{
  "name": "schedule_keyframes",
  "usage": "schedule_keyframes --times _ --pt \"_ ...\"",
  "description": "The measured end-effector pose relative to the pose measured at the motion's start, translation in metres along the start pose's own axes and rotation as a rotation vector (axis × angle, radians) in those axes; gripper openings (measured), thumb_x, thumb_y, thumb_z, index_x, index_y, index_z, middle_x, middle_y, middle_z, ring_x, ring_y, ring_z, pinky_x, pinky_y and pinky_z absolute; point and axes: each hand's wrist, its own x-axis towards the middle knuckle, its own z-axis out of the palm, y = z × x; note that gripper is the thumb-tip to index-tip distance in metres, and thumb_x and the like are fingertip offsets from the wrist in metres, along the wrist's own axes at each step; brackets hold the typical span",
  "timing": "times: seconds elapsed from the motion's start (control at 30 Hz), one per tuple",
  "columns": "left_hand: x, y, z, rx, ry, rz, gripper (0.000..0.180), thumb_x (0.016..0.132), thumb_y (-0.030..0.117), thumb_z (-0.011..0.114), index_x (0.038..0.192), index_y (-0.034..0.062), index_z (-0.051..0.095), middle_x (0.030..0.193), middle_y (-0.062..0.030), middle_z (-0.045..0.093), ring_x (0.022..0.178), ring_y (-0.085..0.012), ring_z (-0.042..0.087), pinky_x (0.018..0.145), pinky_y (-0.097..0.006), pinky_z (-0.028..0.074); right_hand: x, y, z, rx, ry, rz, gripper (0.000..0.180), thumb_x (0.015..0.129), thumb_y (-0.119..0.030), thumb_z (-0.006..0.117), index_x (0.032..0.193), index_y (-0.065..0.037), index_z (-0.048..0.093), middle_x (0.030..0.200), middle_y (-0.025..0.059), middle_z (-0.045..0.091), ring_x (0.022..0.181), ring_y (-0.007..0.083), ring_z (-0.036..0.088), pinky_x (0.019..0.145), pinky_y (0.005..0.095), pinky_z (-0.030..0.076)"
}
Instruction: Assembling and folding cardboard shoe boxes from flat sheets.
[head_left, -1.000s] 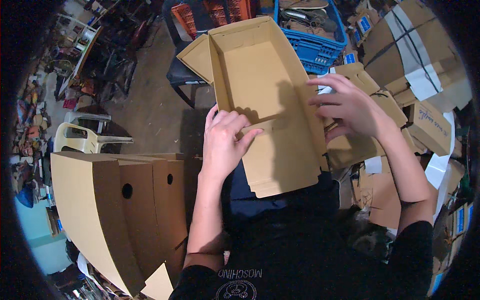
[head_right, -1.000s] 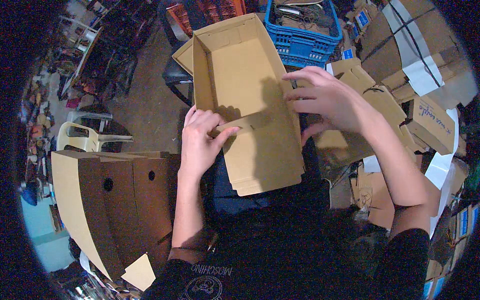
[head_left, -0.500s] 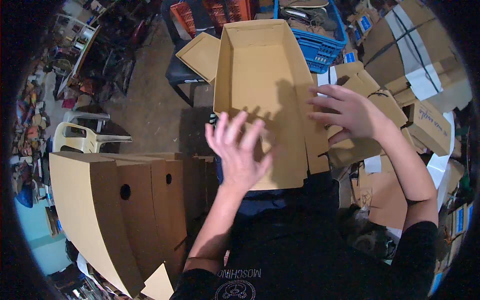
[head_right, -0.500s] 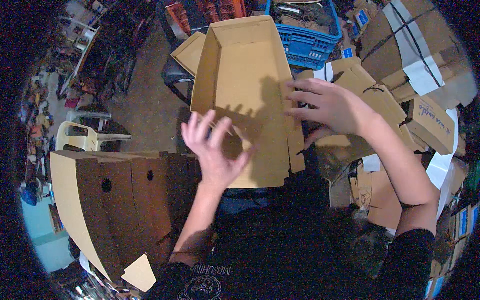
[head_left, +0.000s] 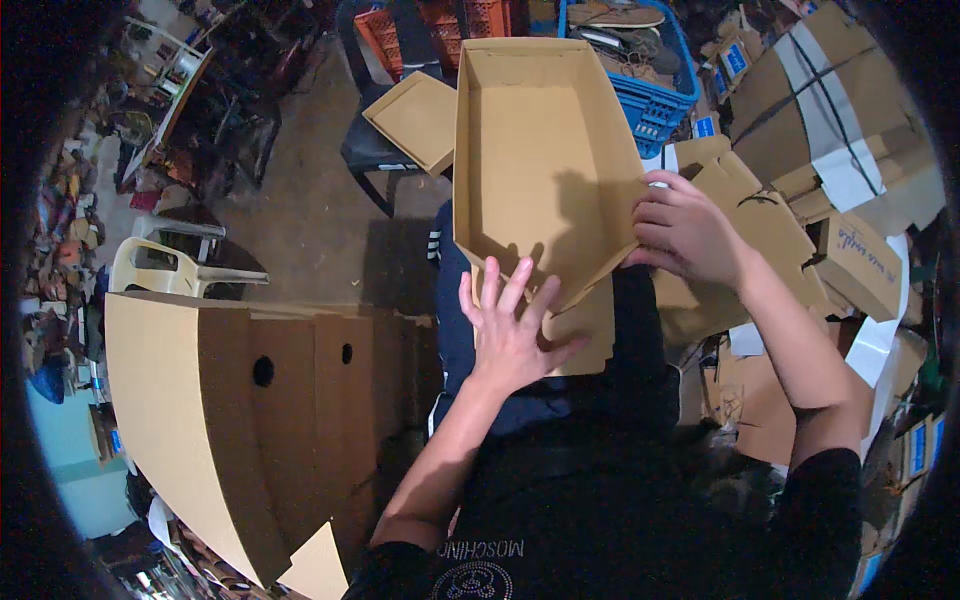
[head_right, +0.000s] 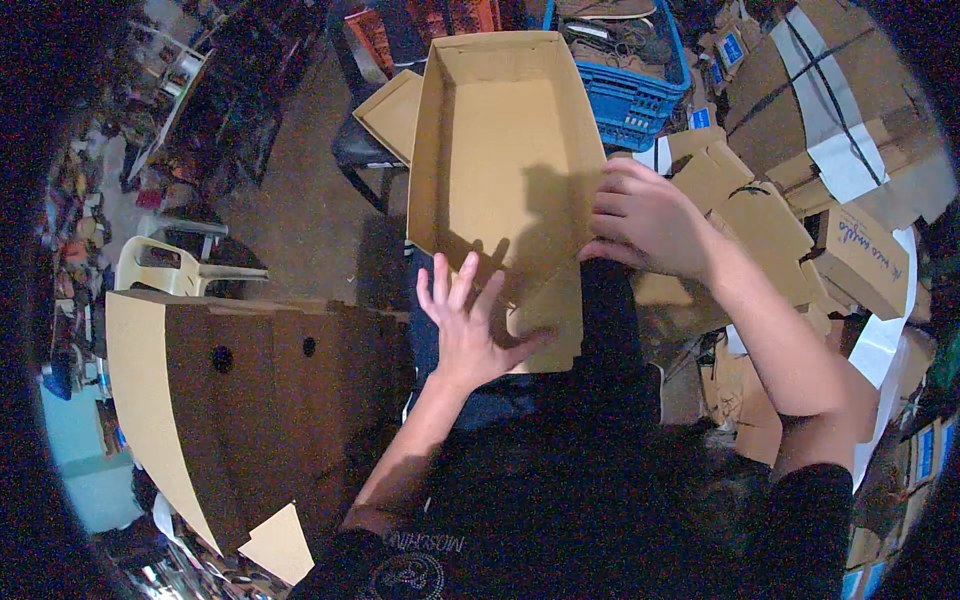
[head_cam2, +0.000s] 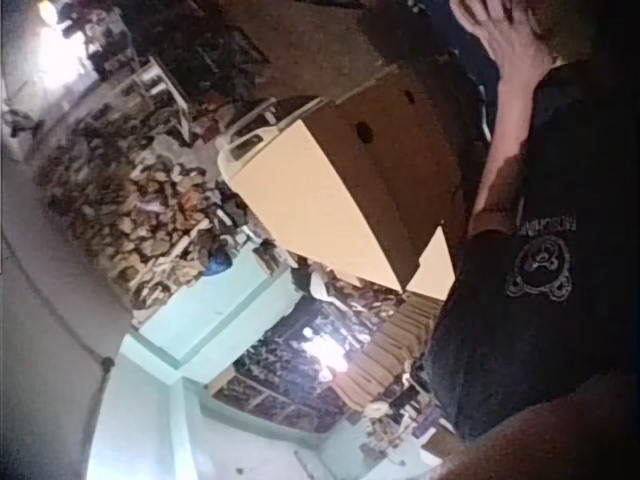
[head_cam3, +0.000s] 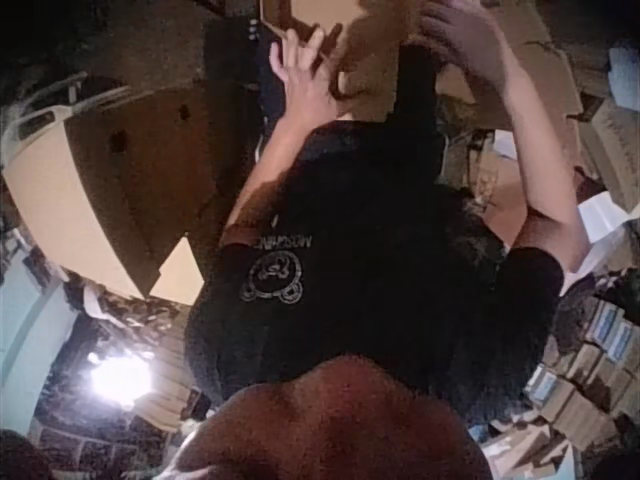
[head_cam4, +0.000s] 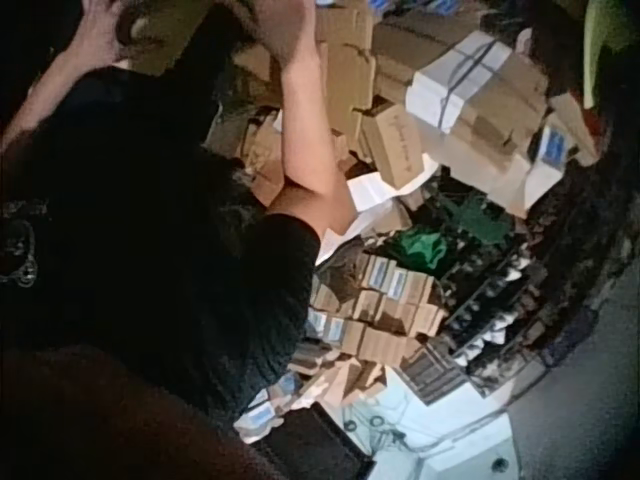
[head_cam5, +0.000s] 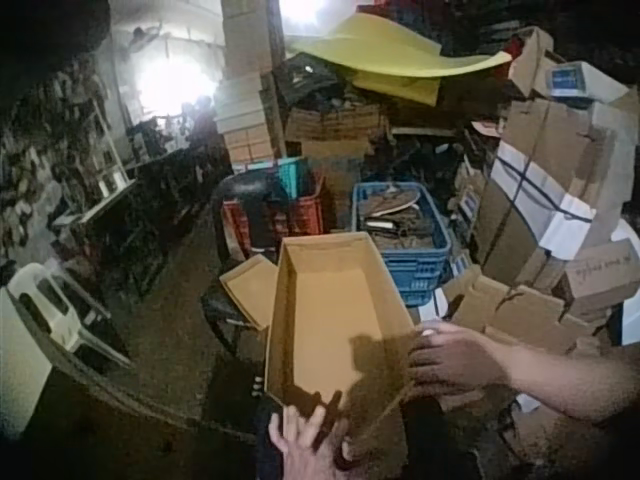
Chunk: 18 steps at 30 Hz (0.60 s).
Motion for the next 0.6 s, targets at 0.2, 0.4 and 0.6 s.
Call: schedule_keyframes --times 0.2,0.4,0.6 --pt "-0.010 -0.017 -0.004 -0.153 0.201 0.040 0.072 0.078 0.047 0.077 0.135 0.0095 0.053 0.139 -0.0164 0.053 0.146 -0.0433 0.034 0.121 -0.062 0.014 -0.010 0.012 0.015 0.118 0.097 0.075 0.022 0.088 -0.026 0.077 0.082 -0.007 0.068 0.092 0.0090 0.067 0.096 0.0302 0.065 0.107 0.0445 0.048" --pt "0.002 -0.022 -0.029 -0.287 0.100 0.040 0.041 0.095 0.025 0.058 0.131 0.0051 0.058 0.142 -0.0203 0.053 0.142 -0.0455 0.041 0.117 -0.059 0.030 0.015 -0.014 0.024 0.119 0.216 0.213 0.017 0.092 -0.023 0.074 0.090 -0.007 0.069 0.087 0.0095 0.067 0.091 0.0302 0.066 0.107 0.0458 0.047" --pt "0.058 -0.025 -0.062 -0.032 0.008 0.069 0.030 0.084 0.027 0.081 0.113 0.0191 0.077 0.112 0.0005 0.069 0.117 -0.0239 0.059 0.117 -0.053 0.030 0.022 -0.024 0.023 0.180 0.185 0.208 0.016 0.092 -0.021 0.073 0.102 -0.008 0.072 0.091 0.0067 0.069 0.094 0.0247 0.066 0.110 0.0499 0.044"
